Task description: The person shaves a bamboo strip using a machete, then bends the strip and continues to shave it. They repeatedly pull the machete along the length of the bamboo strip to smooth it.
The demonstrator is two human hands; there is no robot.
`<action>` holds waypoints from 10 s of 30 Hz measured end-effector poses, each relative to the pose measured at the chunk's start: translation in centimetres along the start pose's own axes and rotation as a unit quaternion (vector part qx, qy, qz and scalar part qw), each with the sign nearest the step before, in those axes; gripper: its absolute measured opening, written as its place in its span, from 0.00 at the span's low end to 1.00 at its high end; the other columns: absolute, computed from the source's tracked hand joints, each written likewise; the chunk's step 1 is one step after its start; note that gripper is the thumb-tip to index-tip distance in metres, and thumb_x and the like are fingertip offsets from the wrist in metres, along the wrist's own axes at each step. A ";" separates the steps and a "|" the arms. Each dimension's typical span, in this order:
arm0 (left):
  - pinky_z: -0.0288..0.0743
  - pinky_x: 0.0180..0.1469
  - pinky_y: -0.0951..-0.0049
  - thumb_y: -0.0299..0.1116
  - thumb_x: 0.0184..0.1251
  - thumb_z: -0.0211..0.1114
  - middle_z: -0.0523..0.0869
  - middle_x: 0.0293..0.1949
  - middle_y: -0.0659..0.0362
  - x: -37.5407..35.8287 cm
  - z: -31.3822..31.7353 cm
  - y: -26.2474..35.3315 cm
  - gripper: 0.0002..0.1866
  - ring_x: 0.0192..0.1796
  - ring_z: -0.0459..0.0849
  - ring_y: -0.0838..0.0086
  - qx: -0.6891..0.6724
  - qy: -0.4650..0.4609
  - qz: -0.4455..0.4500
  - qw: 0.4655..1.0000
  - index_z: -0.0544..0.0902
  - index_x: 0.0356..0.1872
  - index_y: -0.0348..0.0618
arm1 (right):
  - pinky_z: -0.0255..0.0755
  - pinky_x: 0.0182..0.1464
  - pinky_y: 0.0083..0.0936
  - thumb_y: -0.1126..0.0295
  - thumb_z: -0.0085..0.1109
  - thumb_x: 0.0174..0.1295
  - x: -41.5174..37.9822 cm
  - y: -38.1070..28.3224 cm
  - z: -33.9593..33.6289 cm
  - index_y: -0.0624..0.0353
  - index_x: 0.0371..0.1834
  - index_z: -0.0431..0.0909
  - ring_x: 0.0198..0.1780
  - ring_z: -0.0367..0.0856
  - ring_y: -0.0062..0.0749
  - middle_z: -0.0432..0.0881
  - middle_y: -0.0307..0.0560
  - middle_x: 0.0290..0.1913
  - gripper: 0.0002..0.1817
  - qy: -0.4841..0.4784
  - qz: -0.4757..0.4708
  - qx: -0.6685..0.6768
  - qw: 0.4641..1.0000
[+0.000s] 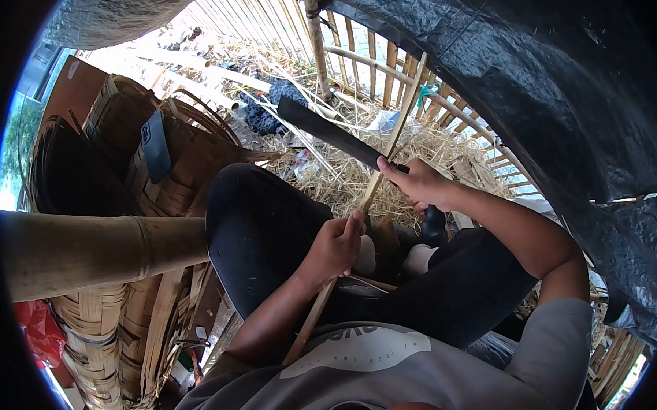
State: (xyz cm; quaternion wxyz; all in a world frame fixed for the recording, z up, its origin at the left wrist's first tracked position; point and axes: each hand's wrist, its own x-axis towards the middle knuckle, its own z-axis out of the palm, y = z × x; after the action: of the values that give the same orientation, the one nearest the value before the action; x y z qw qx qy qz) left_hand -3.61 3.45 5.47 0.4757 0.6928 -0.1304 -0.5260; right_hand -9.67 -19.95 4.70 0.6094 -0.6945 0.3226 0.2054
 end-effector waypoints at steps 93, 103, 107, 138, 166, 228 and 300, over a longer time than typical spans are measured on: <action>0.77 0.18 0.72 0.56 0.80 0.47 0.82 0.24 0.54 3.0 -0.1 -2.4 0.31 0.16 0.82 0.68 0.087 0.011 0.001 0.996 0.78 0.39 0.30 | 0.62 0.21 0.29 0.78 0.55 0.61 1.9 3.1 2.8 0.59 0.36 0.81 0.16 0.64 0.21 0.77 0.38 0.25 0.05 0.162 0.012 0.077 0.984; 0.69 0.15 0.76 0.49 0.84 0.38 0.79 0.24 0.58 -0.6 -0.9 -3.0 0.28 0.14 0.76 0.75 0.012 -0.098 0.034 0.994 0.78 0.42 0.32 | 0.60 0.21 0.27 0.76 0.63 0.61 5.7 3.8 -2.1 0.61 0.27 0.72 0.17 0.65 0.25 0.70 0.41 0.19 0.09 0.242 0.035 0.112 0.963; 0.67 0.14 0.76 0.49 0.84 0.38 0.77 0.20 0.62 -0.1 -0.7 -2.9 0.30 0.12 0.72 0.79 -0.024 -0.086 -0.002 0.996 0.81 0.44 0.33 | 0.61 0.20 0.27 0.76 0.63 0.61 6.5 4.2 -2.8 0.63 0.28 0.70 0.17 0.66 0.25 0.71 0.42 0.20 0.09 0.261 0.035 0.110 0.958; 0.59 0.11 0.75 0.49 0.81 0.50 0.70 0.14 0.64 0.0 -0.1 -1.7 0.27 0.09 0.64 0.81 -0.044 0.036 -0.012 0.998 0.82 0.40 0.29 | 0.71 0.27 0.28 0.46 0.75 0.50 1.4 0.9 0.1 0.67 0.44 0.75 0.24 0.77 0.31 0.79 0.45 0.27 0.35 0.047 -0.093 -0.135 0.985; 0.77 0.34 0.49 0.43 0.72 0.59 0.78 0.20 0.31 3.1 2.1 -5.3 0.28 0.29 0.83 0.38 0.171 0.136 0.124 0.968 0.81 0.20 0.23 | 0.80 0.50 0.40 0.67 0.62 0.49 3.0 2.6 1.6 0.72 0.37 0.83 0.47 0.87 0.58 0.85 0.71 0.40 0.18 0.237 0.009 -0.410 0.880; 0.69 0.24 0.50 0.41 0.71 0.61 0.71 0.12 0.36 3.7 1.9 -4.3 0.28 0.18 0.75 0.39 0.153 0.158 0.187 0.958 0.77 0.14 0.27 | 0.71 0.22 0.36 0.73 0.58 0.52 0.7 3.4 2.6 0.69 0.21 0.76 0.17 0.75 0.36 0.76 0.50 0.18 0.09 0.098 0.087 -0.029 0.991; 0.70 0.24 0.58 0.42 0.76 0.56 0.74 0.12 0.45 3.5 1.3 -4.7 0.25 0.16 0.77 0.57 0.205 0.122 0.159 0.958 0.84 0.25 0.30 | 0.72 0.21 0.30 0.27 0.57 0.58 -0.3 2.4 2.1 0.58 0.15 0.68 0.15 0.75 0.31 0.75 0.44 0.16 0.40 0.098 -0.008 -0.149 0.984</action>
State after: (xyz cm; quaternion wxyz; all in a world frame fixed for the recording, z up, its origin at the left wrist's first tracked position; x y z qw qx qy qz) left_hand -4.79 2.78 -0.34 0.4135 0.8044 -0.2849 -0.3175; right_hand -11.33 -17.94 2.81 0.4660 -0.7970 0.3410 0.1770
